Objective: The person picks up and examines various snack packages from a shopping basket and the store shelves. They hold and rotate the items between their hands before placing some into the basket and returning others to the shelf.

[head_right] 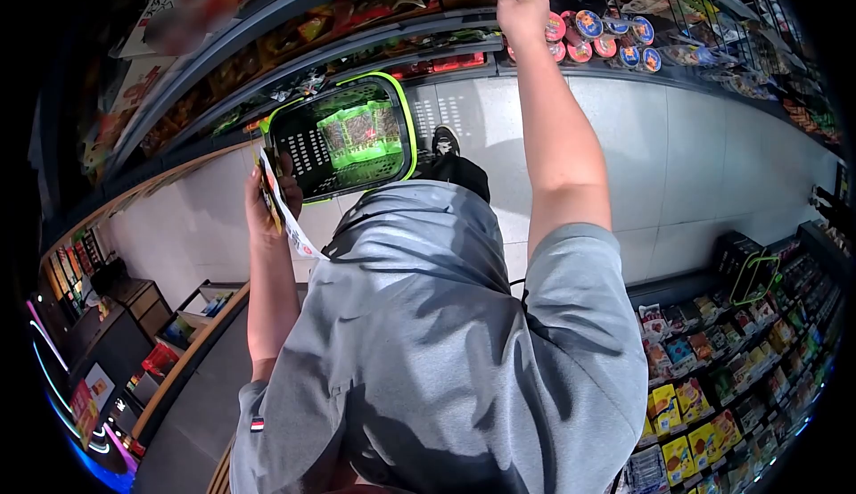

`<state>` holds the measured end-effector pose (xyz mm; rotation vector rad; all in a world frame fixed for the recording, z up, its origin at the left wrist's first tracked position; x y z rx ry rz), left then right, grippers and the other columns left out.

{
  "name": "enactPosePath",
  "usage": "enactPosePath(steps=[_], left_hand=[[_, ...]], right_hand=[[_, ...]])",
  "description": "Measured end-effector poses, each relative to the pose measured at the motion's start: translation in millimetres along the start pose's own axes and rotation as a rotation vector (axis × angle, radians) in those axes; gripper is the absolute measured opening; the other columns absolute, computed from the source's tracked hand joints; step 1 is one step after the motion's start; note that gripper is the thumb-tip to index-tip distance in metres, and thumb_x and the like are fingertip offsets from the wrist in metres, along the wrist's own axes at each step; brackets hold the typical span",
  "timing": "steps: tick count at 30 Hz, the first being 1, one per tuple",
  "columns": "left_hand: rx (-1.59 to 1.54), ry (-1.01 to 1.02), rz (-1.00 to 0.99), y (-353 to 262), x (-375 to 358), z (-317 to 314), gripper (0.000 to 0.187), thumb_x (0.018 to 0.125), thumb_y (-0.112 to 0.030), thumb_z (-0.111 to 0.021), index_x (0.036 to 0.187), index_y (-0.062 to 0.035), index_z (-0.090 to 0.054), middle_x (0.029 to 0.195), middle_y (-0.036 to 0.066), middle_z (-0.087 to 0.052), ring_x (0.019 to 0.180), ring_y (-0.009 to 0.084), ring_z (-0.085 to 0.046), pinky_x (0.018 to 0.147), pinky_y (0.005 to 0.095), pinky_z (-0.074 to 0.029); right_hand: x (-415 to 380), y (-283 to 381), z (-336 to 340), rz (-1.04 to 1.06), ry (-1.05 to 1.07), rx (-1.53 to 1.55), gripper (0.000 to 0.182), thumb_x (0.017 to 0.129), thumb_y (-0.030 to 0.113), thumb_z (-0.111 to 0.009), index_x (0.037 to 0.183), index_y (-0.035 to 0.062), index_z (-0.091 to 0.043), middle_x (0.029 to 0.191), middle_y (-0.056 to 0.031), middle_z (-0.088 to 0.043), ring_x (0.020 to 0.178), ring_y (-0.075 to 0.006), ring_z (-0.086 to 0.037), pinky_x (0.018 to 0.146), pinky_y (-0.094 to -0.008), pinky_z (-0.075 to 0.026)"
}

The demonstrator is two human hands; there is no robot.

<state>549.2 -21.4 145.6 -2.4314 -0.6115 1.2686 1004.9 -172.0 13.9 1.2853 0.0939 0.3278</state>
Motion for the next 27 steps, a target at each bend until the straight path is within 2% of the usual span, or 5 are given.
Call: enactPosePath(steps=[12,17,20,22,27], left_hand=[[-0.119,0.069,0.017,-2.3,-2.3,16.7,0.029,0.086,-0.025,-0.064,0.111,-0.0119,-0.065,0.109,0.011,-0.064,0.07,0.0159,-0.063,0.063,0.0258,-0.054],[-0.14,0.093,0.031,-2.1,-1.6,12.5,0.029,0.086,-0.023,-0.064,0.112,-0.0096,-0.064,0.108,0.012,-0.064,0.069,0.0158,-0.064,0.063,0.0263,-0.055],[-0.131,0.103,0.018,-1.8,-0.1,13.5,0.03,0.087,-0.023,-0.063,0.113,-0.0087,-0.063,0.107,0.012,-0.064,0.071,0.0158,-0.065,0.062,0.0255,-0.055],[-0.151,0.128,0.029,-1.3,0.9,13.7,0.03,0.087,-0.023,-0.063,0.113,-0.0085,-0.062,0.107,0.012,-0.064,0.071,0.0158,-0.065,0.062,0.0253,-0.055],[-0.161,0.085,0.04,-0.4,-0.2,15.9,0.03,0.088,-0.025,-0.064,0.113,-0.0088,-0.062,0.107,0.01,-0.063,0.069,0.0144,-0.064,0.062,0.0238,-0.054]], right_hand=[[12.2,-4.3,22.9,-0.071,0.097,-0.594,0.032,0.081,0.034,-0.065,0.105,0.0128,-0.07,0.094,-0.0162,-0.069,0.092,-0.0353,-0.065,0.083,-0.041,-0.051],[39.7,12.3,32.1,-0.244,0.308,-0.817,0.038,0.078,0.04,-0.069,0.107,0.0149,-0.069,0.102,-0.0157,-0.069,0.1,-0.0315,-0.064,0.087,-0.0397,-0.051],[23.1,57.9,30.5,-0.108,0.32,-0.896,0.046,0.074,0.039,-0.073,0.113,0.0171,-0.064,0.109,-0.0157,-0.065,0.107,-0.0316,-0.061,0.088,-0.042,-0.049],[12.2,73.3,25.1,0.271,0.17,-1.129,0.055,0.07,0.04,-0.075,0.118,0.019,-0.058,0.114,-0.0151,-0.059,0.112,-0.0328,-0.055,0.089,-0.044,-0.047],[-5.6,85.5,19.0,0.414,0.137,-1.193,0.065,0.064,0.049,-0.078,0.118,0.0182,-0.059,0.113,-0.015,-0.056,0.109,-0.0339,-0.054,0.089,-0.0444,-0.045]])
Point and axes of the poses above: each hand's wrist, its own x-axis towards the middle knuckle, its own z-axis out of the back of the hand, y = z × x, the point moved 1 cm from there along x, towards the middle knuckle
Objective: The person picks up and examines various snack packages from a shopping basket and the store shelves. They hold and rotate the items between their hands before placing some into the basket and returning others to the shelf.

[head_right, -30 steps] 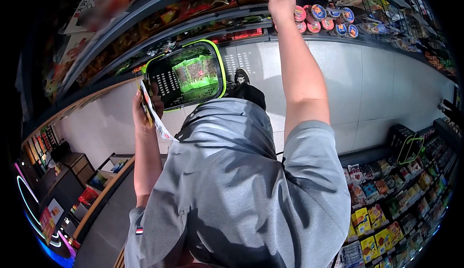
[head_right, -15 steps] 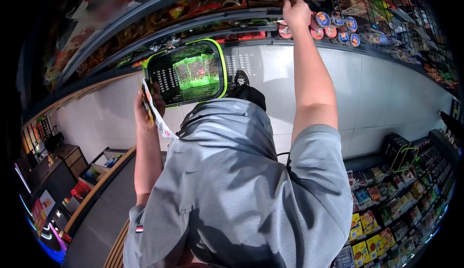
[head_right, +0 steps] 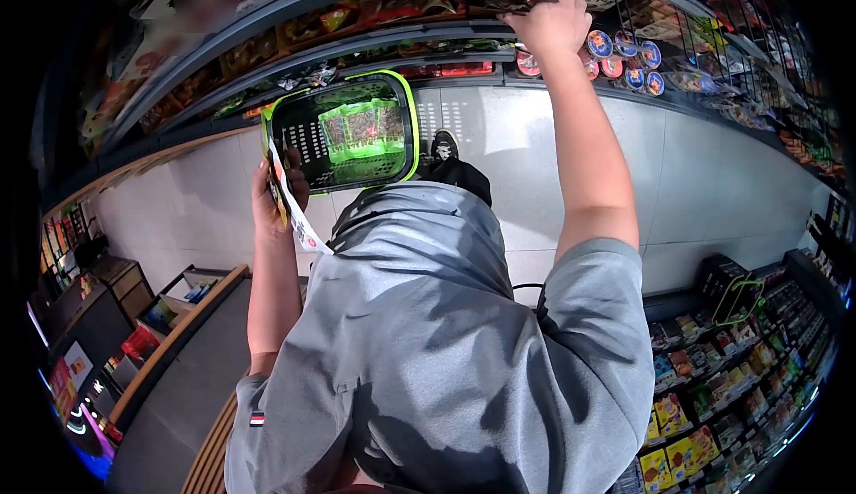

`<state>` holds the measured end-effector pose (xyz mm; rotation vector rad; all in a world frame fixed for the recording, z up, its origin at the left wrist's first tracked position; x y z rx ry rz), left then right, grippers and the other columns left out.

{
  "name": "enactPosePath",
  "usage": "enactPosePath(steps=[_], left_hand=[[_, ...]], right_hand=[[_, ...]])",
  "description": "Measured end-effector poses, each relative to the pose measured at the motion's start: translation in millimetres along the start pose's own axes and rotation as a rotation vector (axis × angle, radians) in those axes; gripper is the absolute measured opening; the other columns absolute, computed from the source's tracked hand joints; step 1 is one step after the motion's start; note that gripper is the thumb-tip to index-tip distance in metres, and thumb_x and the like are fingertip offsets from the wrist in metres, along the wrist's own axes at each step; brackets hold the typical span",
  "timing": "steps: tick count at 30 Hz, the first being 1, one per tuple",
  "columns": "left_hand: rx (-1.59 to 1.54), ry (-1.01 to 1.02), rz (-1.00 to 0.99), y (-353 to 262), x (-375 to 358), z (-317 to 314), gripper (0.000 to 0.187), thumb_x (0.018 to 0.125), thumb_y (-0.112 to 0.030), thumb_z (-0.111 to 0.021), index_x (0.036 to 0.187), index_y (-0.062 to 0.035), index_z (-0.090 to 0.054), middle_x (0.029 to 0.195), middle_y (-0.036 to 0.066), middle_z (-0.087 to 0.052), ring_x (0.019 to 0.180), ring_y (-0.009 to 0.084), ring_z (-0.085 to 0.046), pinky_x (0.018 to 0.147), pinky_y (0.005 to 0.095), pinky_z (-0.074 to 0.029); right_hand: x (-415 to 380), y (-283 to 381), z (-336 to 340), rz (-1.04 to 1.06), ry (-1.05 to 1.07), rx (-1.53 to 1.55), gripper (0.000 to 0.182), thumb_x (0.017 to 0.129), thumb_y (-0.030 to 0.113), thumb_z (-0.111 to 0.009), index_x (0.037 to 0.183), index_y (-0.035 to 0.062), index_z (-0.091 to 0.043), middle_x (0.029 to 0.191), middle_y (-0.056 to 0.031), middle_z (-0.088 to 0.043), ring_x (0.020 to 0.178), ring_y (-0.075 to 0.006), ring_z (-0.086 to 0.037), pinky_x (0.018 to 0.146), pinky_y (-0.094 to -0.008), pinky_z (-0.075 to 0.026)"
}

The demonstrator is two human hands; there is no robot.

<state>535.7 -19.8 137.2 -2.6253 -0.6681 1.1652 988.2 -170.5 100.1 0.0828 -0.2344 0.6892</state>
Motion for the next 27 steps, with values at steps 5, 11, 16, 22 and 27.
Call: enactPosePath(steps=[5,11,16,22,27], left_hand=[[-0.006,-0.034,-0.009,-0.4,0.4,-0.5,0.032,0.088,-0.026,-0.064,0.114,-0.009,-0.06,0.107,0.01,-0.063,0.069,0.0128,-0.062,0.06,0.0232,-0.053],[0.014,-0.057,-0.041,-0.3,1.9,-2.2,0.034,0.086,-0.028,-0.066,0.113,-0.008,-0.059,0.104,0.01,-0.064,0.068,0.0128,-0.062,0.058,0.0242,-0.052],[-0.001,-0.062,-0.037,0.0,-0.7,-0.3,0.03,0.087,-0.025,-0.065,0.113,-0.0093,-0.062,0.107,0.011,-0.062,0.068,0.013,-0.061,0.06,0.0228,-0.051],[-0.027,-0.059,-0.033,3.0,-1.9,2.9,0.032,0.086,-0.025,-0.065,0.114,-0.0087,-0.062,0.107,0.012,-0.063,0.069,0.0133,-0.061,0.061,0.0237,-0.052],[-0.053,-0.04,-0.035,1.9,-2.3,5.8,0.036,0.086,-0.025,-0.067,0.113,-0.0041,-0.057,0.103,0.012,-0.064,0.072,0.0164,-0.066,0.06,0.0275,-0.056]], right_hand=[[-2.4,5.6,6.4,-0.116,-0.015,0.091,0.05,0.065,0.041,-0.08,0.103,0.0098,-0.067,0.112,-0.0131,-0.062,0.105,-0.0344,-0.057,0.087,-0.0421,-0.047],[4.0,9.7,-35.8,0.099,-0.286,0.543,0.033,0.074,0.03,-0.072,0.102,0.0115,-0.068,0.089,-0.0108,-0.068,0.093,-0.033,-0.061,0.089,-0.0408,-0.046],[10.8,1.8,-40.6,-0.096,-0.077,0.732,0.026,0.077,0.013,-0.068,0.103,0.0079,-0.067,0.1,-0.0113,-0.069,0.091,-0.029,-0.065,0.082,-0.0351,-0.05],[10.2,-13.0,-86.4,-0.081,-0.045,1.051,0.034,0.074,0.015,-0.076,0.104,0.0028,-0.064,0.098,-0.0092,-0.071,0.086,-0.0229,-0.067,0.08,-0.0315,-0.051],[-8.5,4.5,-52.4,-0.097,-0.009,0.947,0.04,0.077,0.036,-0.076,0.098,0.0022,-0.067,0.096,-0.0108,-0.07,0.092,-0.0292,-0.065,0.082,-0.0363,-0.049]])
Point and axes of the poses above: each hand's wrist, its own x-axis towards the middle knuckle, its own z-axis out of the back of the hand, y = z × x, the point moved 1 cm from there along x, towards the middle knuckle
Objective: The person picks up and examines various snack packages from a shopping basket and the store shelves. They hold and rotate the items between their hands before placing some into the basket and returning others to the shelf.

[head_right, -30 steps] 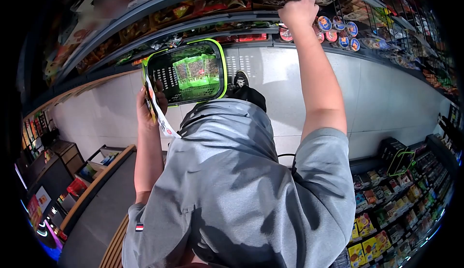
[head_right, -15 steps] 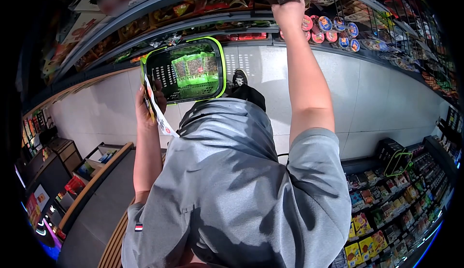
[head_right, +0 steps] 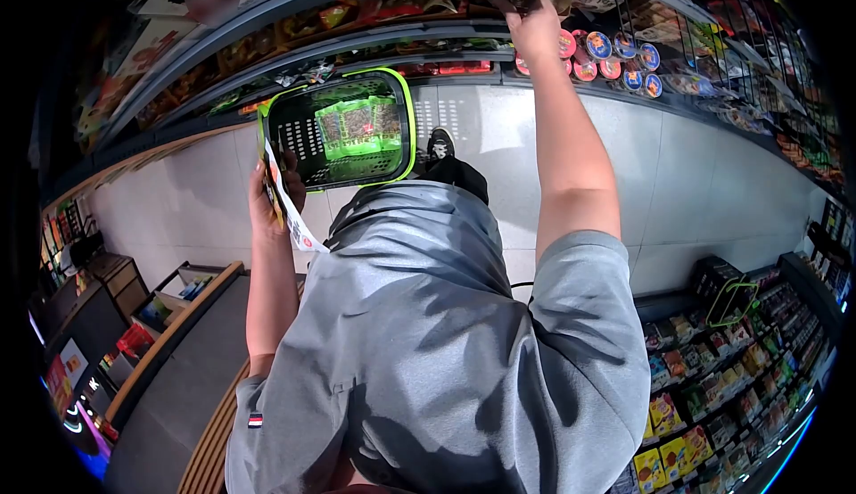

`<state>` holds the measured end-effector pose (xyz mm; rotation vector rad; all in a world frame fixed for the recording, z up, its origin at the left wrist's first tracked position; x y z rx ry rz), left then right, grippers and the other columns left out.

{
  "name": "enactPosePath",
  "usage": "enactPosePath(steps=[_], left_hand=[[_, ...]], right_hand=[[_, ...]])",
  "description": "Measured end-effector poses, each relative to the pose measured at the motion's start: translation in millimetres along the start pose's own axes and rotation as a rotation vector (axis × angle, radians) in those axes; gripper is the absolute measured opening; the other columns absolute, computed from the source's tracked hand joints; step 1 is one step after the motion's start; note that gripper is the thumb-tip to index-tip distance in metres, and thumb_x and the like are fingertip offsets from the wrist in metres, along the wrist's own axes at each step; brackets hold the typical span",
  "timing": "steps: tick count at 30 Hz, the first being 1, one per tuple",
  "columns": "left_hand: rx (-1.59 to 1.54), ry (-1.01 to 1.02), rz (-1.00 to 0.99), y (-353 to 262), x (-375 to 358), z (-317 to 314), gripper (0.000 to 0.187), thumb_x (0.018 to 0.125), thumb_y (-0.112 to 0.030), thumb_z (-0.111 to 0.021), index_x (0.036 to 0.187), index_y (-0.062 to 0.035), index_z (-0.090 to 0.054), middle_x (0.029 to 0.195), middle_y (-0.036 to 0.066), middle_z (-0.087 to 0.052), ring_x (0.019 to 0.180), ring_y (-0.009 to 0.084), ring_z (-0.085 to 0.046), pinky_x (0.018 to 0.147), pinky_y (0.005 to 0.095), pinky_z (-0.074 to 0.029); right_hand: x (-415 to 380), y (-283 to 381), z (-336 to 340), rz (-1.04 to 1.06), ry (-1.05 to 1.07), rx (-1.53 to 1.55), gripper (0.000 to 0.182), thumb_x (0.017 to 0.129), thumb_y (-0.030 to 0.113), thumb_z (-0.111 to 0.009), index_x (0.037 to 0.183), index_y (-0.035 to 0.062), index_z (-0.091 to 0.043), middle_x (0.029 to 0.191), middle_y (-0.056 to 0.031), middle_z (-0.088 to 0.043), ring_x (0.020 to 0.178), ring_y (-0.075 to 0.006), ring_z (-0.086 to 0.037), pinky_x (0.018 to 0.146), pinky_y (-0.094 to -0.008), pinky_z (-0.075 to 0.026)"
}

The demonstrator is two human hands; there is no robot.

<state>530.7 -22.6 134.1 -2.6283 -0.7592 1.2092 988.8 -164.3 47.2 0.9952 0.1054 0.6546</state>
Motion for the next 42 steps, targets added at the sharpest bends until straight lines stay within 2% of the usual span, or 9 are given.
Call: enactPosePath(steps=[3,10,15,18,23,34,35,37,42], left_hand=[[0.002,-0.007,-0.012,-2.9,-3.0,1.4,0.035,0.086,-0.026,-0.066,0.112,-0.0041,-0.057,0.103,0.012,-0.064,0.071,0.0163,-0.066,0.06,0.0278,-0.056],[-0.011,-0.006,-0.043,-1.4,-8.0,8.8,0.033,0.087,-0.026,-0.065,0.112,-0.0053,-0.059,0.102,0.011,-0.066,0.069,0.0161,-0.065,0.06,0.0282,-0.055],[-0.043,0.019,-0.04,-2.1,-11.7,3.7,0.032,0.087,-0.026,-0.064,0.111,-0.0056,-0.06,0.1,0.011,-0.067,0.069,0.017,-0.066,0.06,0.0298,-0.057],[0.023,0.02,-0.019,-4.7,-7.4,8.9,0.041,0.089,-0.032,-0.062,0.114,-0.0003,-0.057,0.098,0.01,-0.066,0.065,0.0109,-0.06,0.056,0.0249,-0.051],[0.071,-0.007,-0.11,-8.4,-6.3,4.9,0.039,0.091,-0.03,-0.057,0.117,-0.0016,-0.055,0.108,0.014,-0.064,0.07,0.0205,-0.065,0.058,0.0349,-0.056],[0.169,0.021,-0.126,-14.1,-8.3,-17.0,0.041,0.09,-0.023,-0.059,0.123,-0.0001,-0.052,0.103,0.015,-0.068,0.076,0.0218,-0.07,0.065,0.0341,-0.061],[0.148,0.033,-0.128,-15.0,-8.0,-19.2,0.039,0.09,-0.023,-0.059,0.12,0.0004,-0.054,0.101,0.015,-0.068,0.077,0.0216,-0.07,0.067,0.0343,-0.061],[0.12,0.047,-0.137,-16.5,-6.3,-26.4,0.037,0.09,-0.023,-0.06,0.118,0.0009,-0.055,0.1,0.014,-0.068,0.078,0.0214,-0.07,0.069,0.0345,-0.06],[0.071,-0.067,-0.277,-18.5,6.4,-35.1,0.03,0.092,-0.022,-0.058,0.115,-0.0029,-0.055,0.101,0.012,-0.067,0.09,0.0229,-0.068,0.081,0.0391,-0.057]], right_hand=[[4.6,-21.3,2.8,0.095,-0.085,-0.707,0.034,0.08,0.037,-0.07,0.096,0.0069,-0.07,0.093,-0.0126,-0.069,0.091,-0.0325,-0.064,0.082,-0.0405,-0.049],[16.2,1.9,30.7,-0.248,0.301,-0.498,0.047,0.082,0.056,-0.063,0.1,0.0133,-0.071,0.096,-0.0147,-0.069,0.095,-0.0318,-0.064,0.08,-0.0399,-0.05],[26.4,-9.4,28.5,-0.218,0.268,-0.813,0.054,0.086,0.058,-0.057,0.098,0.0066,-0.07,0.097,-0.0157,-0.069,0.098,-0.0346,-0.062,0.089,-0.0412,-0.047],[15.5,-55.5,9.4,0.118,0.123,-0.751,0.049,0.088,0.051,-0.055,0.097,0.0051,-0.07,0.099,-0.0189,-0.067,0.104,-0.0368,-0.056,0.096,-0.0422,-0.041],[10.4,-13.9,28.4,0.043,0.311,-0.807,0.063,0.081,0.056,-0.062,0.075,-0.0058,-0.068,0.085,-0.0272,-0.065,0.096,-0.0383,-0.06,0.084,-0.0446,-0.048],[-27.0,-25.0,21.4,-0.078,-0.09,-0.246,0.07,0.074,0.034,-0.077,0.12,-0.0113,-0.051,0.11,-0.0278,-0.06,0.108,-0.0401,-0.055,0.094,-0.0425,-0.043],[-43.4,-9.2,15.4,-0.15,-0.145,-0.362,0.066,0.076,0.03,-0.079,0.119,-0.0109,-0.051,0.121,-0.0244,-0.057,0.104,-0.0307,-0.06,0.087,-0.0369,-0.049],[-78.5,-6.6,-9.9,-0.284,-0.006,0.043,0.062,0.083,0.032,-0.074,0.124,-0.009,-0.049,0.121,-0.0199,-0.057,0.104,-0.022,-0.059,0.091,-0.0341,-0.046],[-173.7,159.2,-26.4,-0.421,1.071,0.966,0.061,0.086,0.031,-0.07,0.133,0.002,-0.044,0.115,-0.0086,-0.06,0.107,-0.0156,-0.056,0.092,-0.0307,-0.045]])
Point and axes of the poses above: each hand's wrist, its own x-axis towards the middle knuckle, its own z-axis out of the back of the hand, y = z × x, the point moved 1 cm from there along x, towards the middle knuckle
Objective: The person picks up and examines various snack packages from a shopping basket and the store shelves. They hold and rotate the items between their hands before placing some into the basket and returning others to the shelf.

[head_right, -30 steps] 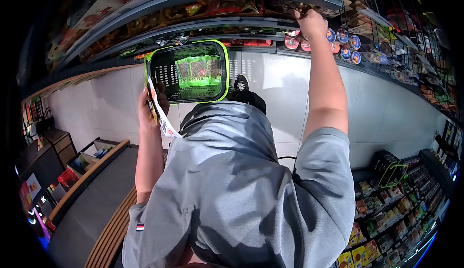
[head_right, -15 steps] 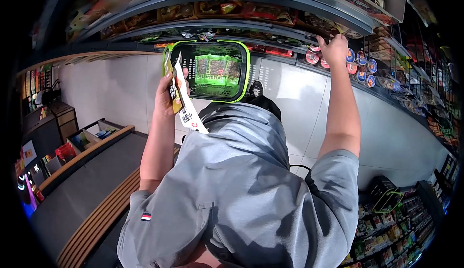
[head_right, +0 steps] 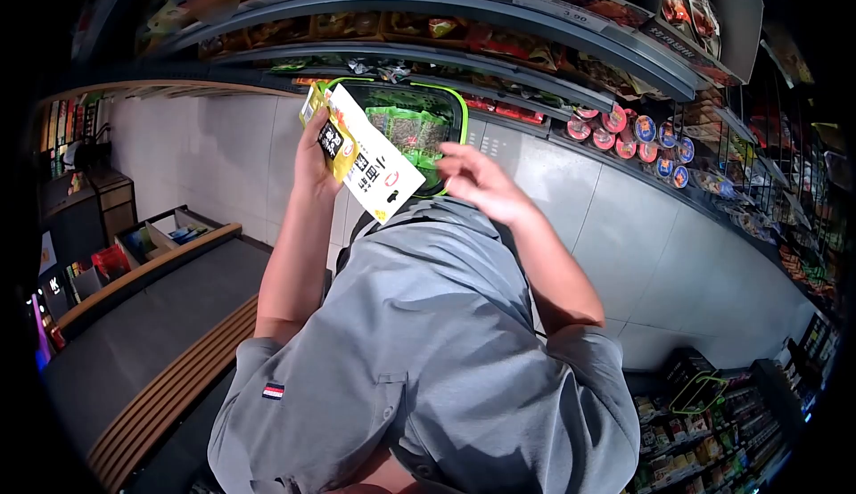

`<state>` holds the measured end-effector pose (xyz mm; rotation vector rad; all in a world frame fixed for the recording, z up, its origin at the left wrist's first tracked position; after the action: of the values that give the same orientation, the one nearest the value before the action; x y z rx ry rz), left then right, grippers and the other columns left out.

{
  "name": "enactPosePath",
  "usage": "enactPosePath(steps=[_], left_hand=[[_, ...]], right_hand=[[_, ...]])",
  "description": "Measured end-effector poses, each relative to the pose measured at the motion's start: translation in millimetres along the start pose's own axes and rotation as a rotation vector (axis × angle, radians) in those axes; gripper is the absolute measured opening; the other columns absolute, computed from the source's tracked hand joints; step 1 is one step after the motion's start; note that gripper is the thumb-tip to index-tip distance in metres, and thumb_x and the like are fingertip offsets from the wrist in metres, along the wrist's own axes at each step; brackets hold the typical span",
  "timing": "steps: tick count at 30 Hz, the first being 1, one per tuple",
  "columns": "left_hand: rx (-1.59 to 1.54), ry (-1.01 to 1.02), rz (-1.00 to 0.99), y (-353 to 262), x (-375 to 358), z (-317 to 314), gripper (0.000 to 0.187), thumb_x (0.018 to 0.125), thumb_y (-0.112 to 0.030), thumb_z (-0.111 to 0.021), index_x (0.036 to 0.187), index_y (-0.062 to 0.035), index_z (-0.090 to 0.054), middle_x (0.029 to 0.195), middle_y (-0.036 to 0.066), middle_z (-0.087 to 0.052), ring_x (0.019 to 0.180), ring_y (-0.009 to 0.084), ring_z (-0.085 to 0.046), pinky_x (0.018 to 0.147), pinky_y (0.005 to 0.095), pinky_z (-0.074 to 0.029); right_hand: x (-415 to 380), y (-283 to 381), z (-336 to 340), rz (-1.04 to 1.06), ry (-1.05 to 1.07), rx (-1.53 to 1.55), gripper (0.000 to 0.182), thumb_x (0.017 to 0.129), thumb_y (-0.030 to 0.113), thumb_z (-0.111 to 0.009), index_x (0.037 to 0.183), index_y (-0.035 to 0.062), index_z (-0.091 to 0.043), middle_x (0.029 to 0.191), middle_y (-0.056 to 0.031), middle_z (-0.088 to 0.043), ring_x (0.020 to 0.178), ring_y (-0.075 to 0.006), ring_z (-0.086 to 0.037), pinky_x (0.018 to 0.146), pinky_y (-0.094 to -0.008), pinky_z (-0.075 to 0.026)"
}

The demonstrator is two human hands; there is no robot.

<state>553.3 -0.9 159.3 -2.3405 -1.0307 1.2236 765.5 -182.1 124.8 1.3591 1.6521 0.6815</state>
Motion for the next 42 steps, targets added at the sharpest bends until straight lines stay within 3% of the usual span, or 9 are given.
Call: enactPosePath(steps=[3,8,24,28,31,33,35,36,42], left_hand=[[0.001,-0.058,-0.036,1.0,-4.0,-9.8,0.031,0.092,-0.023,-0.058,0.116,-0.0037,-0.054,0.103,0.012,-0.066,0.093,0.0244,-0.066,0.082,0.0414,-0.055],[-0.031,-0.019,-0.019,-9.2,-1.6,-1.9,0.035,0.092,-0.024,-0.059,0.12,-0.0037,-0.052,0.107,0.014,-0.063,0.096,0.0266,-0.064,0.082,0.0438,-0.054],[-0.167,0.325,0.075,-127.3,43.6,77.4,0.028,0.09,-0.024,-0.061,0.114,-0.0089,-0.057,0.095,0.007,-0.067,0.079,0.0195,-0.065,0.069,0.037,-0.054],[-0.049,0.59,0.075,-153.8,47.6,108.0,0.055,0.078,-0.025,-0.073,0.127,-0.0094,-0.051,0.12,0.013,-0.059,0.064,0.0185,-0.061,0.052,0.0271,-0.047],[0.153,0.847,0.148,-185.3,36.0,90.5,0.068,0.068,-0.022,-0.08,0.128,-0.007,-0.051,0.122,0.013,-0.057,0.082,0.0197,-0.064,0.067,0.0312,-0.052],[0.256,0.754,0.163,-191.1,25.2,86.7,0.074,0.061,-0.017,-0.082,0.126,-0.0036,-0.051,0.119,0.007,-0.058,0.109,0.0197,-0.056,0.098,0.0347,-0.041],[0.353,0.766,0.199,-190.8,22.7,85.4,0.076,0.059,-0.017,-0.083,0.126,-0.0015,-0.05,0.117,0.006,-0.059,0.107,0.0179,-0.056,0.097,0.0328,-0.042],[0.37,0.782,0.16,-186.7,17.6,82.7,0.074,0.061,-0.02,-0.083,0.122,-0.0024,-0.046,0.096,0.008,-0.06,0.068,0.0162,-0.064,0.057,0.0255,-0.055],[0.333,0.754,0.128,-183.3,-11.2,77.3,0.069,0.067,-0.019,-0.079,0.125,-0.0014,-0.048,0.11,0.009,-0.062,0.096,0.019,-0.063,0.083,0.0308,-0.052]], right_hand=[[8.5,-1.8,-46.3,0.039,0.256,0.141,0.061,0.087,0.024,-0.071,0.135,0.002,-0.042,0.124,-0.008,-0.057,0.112,-0.0148,-0.055,0.092,-0.0292,-0.046],[25.6,9.4,-64.9,-0.06,-0.052,-0.037,0.023,0.094,0.013,-0.059,0.109,-0.0033,-0.063,0.098,-0.0054,-0.068,0.09,-0.0107,-0.061,0.081,-0.0257,-0.048],[65.0,99.4,-114.7,0.128,-0.153,0.487,0.046,0.077,0.011,-0.052,0.118,-0.0096,-0.053,0.109,-0.0207,-0.065,0.094,-0.0293,-0.068,0.085,-0.0393,-0.055],[78.7,106.5,-129.6,0.077,-0.282,0.351,0.046,0.075,0.01,-0.054,0.117,-0.0093,-0.053,0.105,-0.0207,-0.065,0.093,-0.0284,-0.068,0.082,-0.0391,-0.057],[95.8,120.8,-149.9,-0.013,-0.308,0.226,0.043,0.072,0.009,-0.06,0.111,-0.0085,-0.057,0.102,-0.0187,-0.067,0.087,-0.0266,-0.069,0.081,-0.0372,-0.057],[108.5,127.4,-165.3,-0.015,-0.322,0.197,0.043,0.071,0.009,-0.061,0.11,-0.0079,-0.059,0.101,-0.0181,-0.067,0.087,-0.0253,-0.069,0.08,-0.036,-0.057],[121.5,129.0,-174.1,-0.061,-0.23,0.15,0.044,0.071,0.01,-0.062,0.111,-0.007,-0.059,0.102,-0.0181,-0.067,0.088,-0.0248,-0.069,0.08,-0.0355,-0.057],[126.9,129.1,-179.9,-0.061,-0.229,0.148,0.043,0.072,0.01,-0.062,0.111,-0.0066,-0.059,0.102,-0.0178,-0.067,0.088,-0.0245,-0.069,0.08,-0.0346,-0.056],[149.8,117.1,-202.4,-0.045,-0.194,0.146,0.039,0.077,0.011,-0.059,0.113,-0.0055,-0.059,0.103,-0.0158,-0.067,0.086,-0.0228,-0.069,0.077,-0.0345,-0.057]])
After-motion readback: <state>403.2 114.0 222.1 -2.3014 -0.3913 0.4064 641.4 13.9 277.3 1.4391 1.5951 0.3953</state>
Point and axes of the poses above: each hand's wrist, its own x-axis towards the middle knuckle, its own z-axis out of the back of the hand, y = z × x, the point moved 1 cm from there along x, towards the middle knuckle
